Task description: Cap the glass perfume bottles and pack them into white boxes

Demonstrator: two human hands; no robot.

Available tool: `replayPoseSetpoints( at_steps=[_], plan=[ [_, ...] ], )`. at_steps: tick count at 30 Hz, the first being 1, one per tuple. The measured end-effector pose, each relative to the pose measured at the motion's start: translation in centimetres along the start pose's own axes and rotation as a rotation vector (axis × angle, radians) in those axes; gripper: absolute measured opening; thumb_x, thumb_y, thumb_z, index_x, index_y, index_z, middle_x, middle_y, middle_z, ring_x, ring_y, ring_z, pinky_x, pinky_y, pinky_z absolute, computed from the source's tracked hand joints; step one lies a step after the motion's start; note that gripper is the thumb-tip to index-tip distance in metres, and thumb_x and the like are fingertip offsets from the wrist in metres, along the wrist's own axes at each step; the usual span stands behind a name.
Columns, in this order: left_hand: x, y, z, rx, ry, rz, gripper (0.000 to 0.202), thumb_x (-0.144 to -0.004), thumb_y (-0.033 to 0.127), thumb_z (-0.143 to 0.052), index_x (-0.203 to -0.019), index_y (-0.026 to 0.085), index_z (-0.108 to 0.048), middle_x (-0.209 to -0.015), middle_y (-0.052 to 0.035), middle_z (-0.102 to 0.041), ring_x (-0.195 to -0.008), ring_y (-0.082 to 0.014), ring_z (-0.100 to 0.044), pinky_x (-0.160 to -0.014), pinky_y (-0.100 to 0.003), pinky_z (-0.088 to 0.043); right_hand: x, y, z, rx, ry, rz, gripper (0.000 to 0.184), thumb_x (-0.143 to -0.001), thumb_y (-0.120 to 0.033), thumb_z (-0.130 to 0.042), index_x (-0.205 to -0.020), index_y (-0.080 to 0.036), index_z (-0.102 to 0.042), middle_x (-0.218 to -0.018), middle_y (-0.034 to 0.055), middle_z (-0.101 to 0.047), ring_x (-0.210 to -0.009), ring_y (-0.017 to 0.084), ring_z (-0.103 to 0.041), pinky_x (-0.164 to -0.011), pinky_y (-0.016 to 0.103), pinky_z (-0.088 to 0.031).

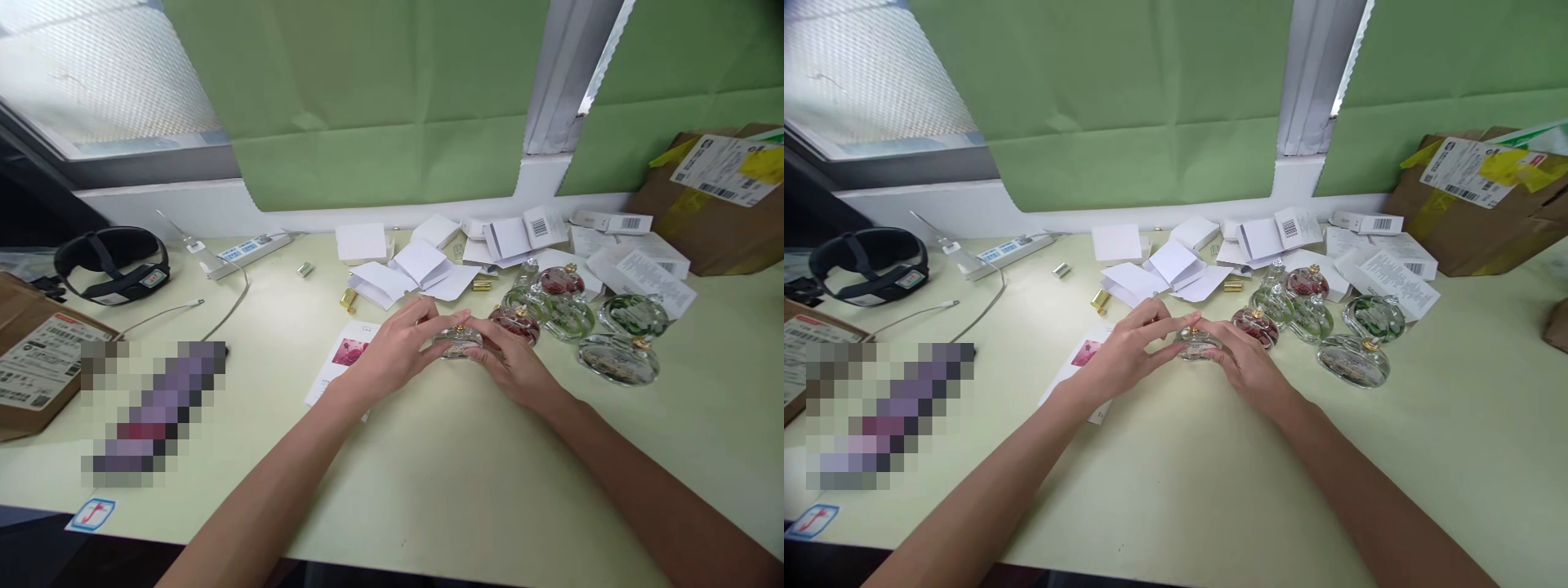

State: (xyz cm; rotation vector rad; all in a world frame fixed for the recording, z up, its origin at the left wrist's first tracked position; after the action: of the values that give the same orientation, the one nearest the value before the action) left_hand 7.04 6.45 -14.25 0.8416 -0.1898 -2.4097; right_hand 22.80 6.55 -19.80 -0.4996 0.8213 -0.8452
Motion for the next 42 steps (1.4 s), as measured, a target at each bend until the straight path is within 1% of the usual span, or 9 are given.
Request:
replayPoseSetpoints(
  at_steps=[6,12,19,22,26,29,33,37,42],
  plan=[
    [0.0,0.0,0.0,-0.021,0.016,0.005,0.043,-0.099,0.026,-0.054,-0.141,0.033,-0.05,-0.089,-0.002,-0.053,-0.08,-0.015,-0.049,-0.071,-0.028,-0.047,0.1,0.2,0.0,0.0,0.007,-0.029,0.039,-0.1,-0.038,-0.046,-0.137,-0.028,-0.053,-0.125,0.0078,-0.067,-0.109,0.025,-0.065,-0.093,0.042,-0.054],
    [0.0,0.3,-0.2,-0.059,0.023,-0.004,0.038,-0.098,0.026,-0.054,-0.137,0.026,-0.055,-0.084,-0.0016,-0.052,-0.076,-0.015,-0.047,-0.068,-0.027,-0.044,0.2,0.2,-0.1,-0.002,0.03,-0.028,0.038,-0.1,-0.037,-0.047,-0.136,-0.028,-0.055,-0.127,0.0069,-0.067,-0.111,0.025,-0.065,-0.095,0.042,-0.054],
    [-0.2,0.2,0.3,-0.05,-0.036,0.033,0.05,-0.099,0.034,-0.054,-0.147,0.031,-0.043,-0.089,-0.0016,-0.055,-0.082,-0.0157,-0.052,-0.074,-0.029,-0.047,0.2,-0.4,-0.1,0.041,-0.008,-0.046,0.045,-0.101,-0.037,-0.045,-0.146,-0.032,-0.044,-0.133,0.0075,-0.063,-0.112,0.024,-0.064,-0.095,0.04,-0.053],
    [-0.3,-0.9,2.1,-0.03,0.029,0.156,0.051,-0.097,0.041,-0.056,-0.145,0.027,-0.045,-0.086,-0.0008,-0.056,-0.08,-0.0154,-0.053,-0.075,-0.029,-0.047,0.2,-0.6,-0.1,0.013,-0.038,-0.065,0.051,-0.1,-0.039,-0.047,-0.15,-0.036,-0.038,-0.143,0.0065,-0.056,-0.123,0.025,-0.059,-0.103,0.044,-0.049],
    [0.1,-3.4,3.7,-0.108,0.107,0.346,0.03,-0.1,0.033,-0.047,-0.125,0.023,-0.062,-0.085,-0.002,-0.058,-0.076,-0.0147,-0.053,-0.072,-0.029,-0.045,0.4,-0.1,-0.1,-0.065,-0.041,-0.154,0.068,-0.096,-0.042,-0.055,-0.156,-0.04,-0.023,-0.148,0.0068,-0.051,-0.129,0.027,-0.057,-0.107,0.048,-0.046],
    [0.6,-5.3,3.6,-0.154,0.076,0.435,0.026,-0.098,0.028,-0.047,-0.113,0.021,-0.067,-0.091,-0.0039,-0.06,-0.077,-0.0152,-0.055,-0.072,-0.03,-0.045,0.5,0.0,-0.3,-0.071,-0.065,-0.182,0.07,-0.095,-0.043,-0.057,-0.156,-0.04,-0.023,-0.148,0.0071,-0.051,-0.13,0.027,-0.056,-0.107,0.049,-0.045],
    [1.4,-7.2,4.7,-0.156,0.194,0.562,0.024,-0.095,0.023,-0.049,-0.107,0.019,-0.069,-0.087,-0.0029,-0.059,-0.073,-0.0142,-0.054,-0.07,-0.029,-0.044,0.3,-0.2,-0.1,-0.031,-0.074,-0.148,0.063,-0.097,-0.042,-0.053,-0.154,-0.041,-0.026,-0.146,0.005,-0.053,-0.131,0.025,-0.055,-0.11,0.049,-0.043],
    [1.8,-7.9,5.6,-0.163,0.264,0.586,0.023,-0.094,0.02,-0.049,-0.104,0.02,-0.069,-0.084,-0.0017,-0.058,-0.069,-0.0128,-0.052,-0.068,-0.028,-0.043,0.1,-0.6,0.0,0.009,-0.078,-0.081,0.051,-0.1,-0.039,-0.048,-0.149,-0.039,-0.035,-0.145,0.0044,-0.054,-0.127,0.024,-0.057,-0.107,0.047,-0.045],
    [1.5,-7.4,5.5,-0.145,0.258,0.575,0.022,-0.094,0.018,-0.05,-0.104,0.019,-0.069,-0.084,-0.0016,-0.058,-0.07,-0.012,-0.052,-0.068,-0.027,-0.043,0.0,-1.0,0.0,0.017,-0.078,-0.056,0.046,-0.101,-0.038,-0.045,-0.147,-0.037,-0.039,-0.144,0.0043,-0.056,-0.126,0.022,-0.057,-0.105,0.044,-0.048]
  ],
)
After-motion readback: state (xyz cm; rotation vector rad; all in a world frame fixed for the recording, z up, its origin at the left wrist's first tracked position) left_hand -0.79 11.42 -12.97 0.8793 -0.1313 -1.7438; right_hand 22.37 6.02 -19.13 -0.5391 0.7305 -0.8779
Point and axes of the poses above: each hand's wrist, its own x-axis away from the middle knuckle, its own z-axis out of the back of the hand, y = z × x, the point moved 7 cm from there along -x, towards the middle knuckle
